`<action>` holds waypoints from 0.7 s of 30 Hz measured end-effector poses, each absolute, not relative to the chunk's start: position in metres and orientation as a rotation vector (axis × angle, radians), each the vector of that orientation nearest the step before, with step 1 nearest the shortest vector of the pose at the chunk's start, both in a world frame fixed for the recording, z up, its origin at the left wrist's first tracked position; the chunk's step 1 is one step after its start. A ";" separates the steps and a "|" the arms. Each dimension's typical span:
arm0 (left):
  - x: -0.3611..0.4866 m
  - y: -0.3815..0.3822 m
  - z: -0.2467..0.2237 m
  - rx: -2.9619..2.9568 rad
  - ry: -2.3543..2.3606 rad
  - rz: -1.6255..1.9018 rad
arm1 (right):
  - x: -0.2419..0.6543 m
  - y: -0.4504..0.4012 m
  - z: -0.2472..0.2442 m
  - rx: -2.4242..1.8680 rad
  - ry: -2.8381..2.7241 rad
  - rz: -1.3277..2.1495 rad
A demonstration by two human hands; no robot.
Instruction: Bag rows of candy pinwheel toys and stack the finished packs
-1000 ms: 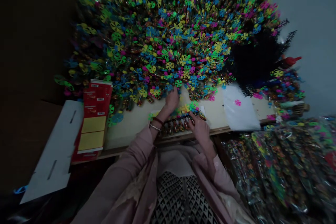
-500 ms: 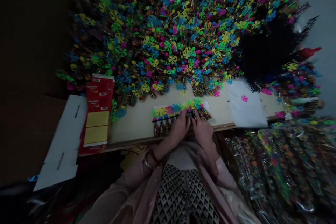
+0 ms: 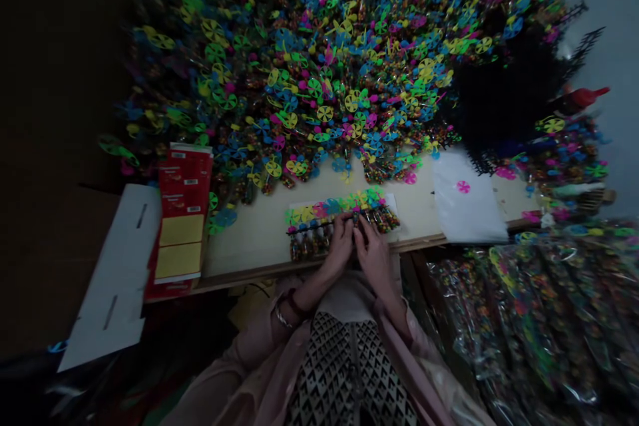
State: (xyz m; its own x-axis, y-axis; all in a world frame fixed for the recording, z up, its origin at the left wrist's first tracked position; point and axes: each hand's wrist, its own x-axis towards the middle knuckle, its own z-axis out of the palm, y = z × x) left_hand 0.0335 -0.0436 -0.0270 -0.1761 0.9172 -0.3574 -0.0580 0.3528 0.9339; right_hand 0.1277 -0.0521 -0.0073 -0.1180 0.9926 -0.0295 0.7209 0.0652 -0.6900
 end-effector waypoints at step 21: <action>-0.047 0.133 -0.037 2.261 1.565 0.609 | 0.119 -0.049 0.013 -2.249 -2.427 0.379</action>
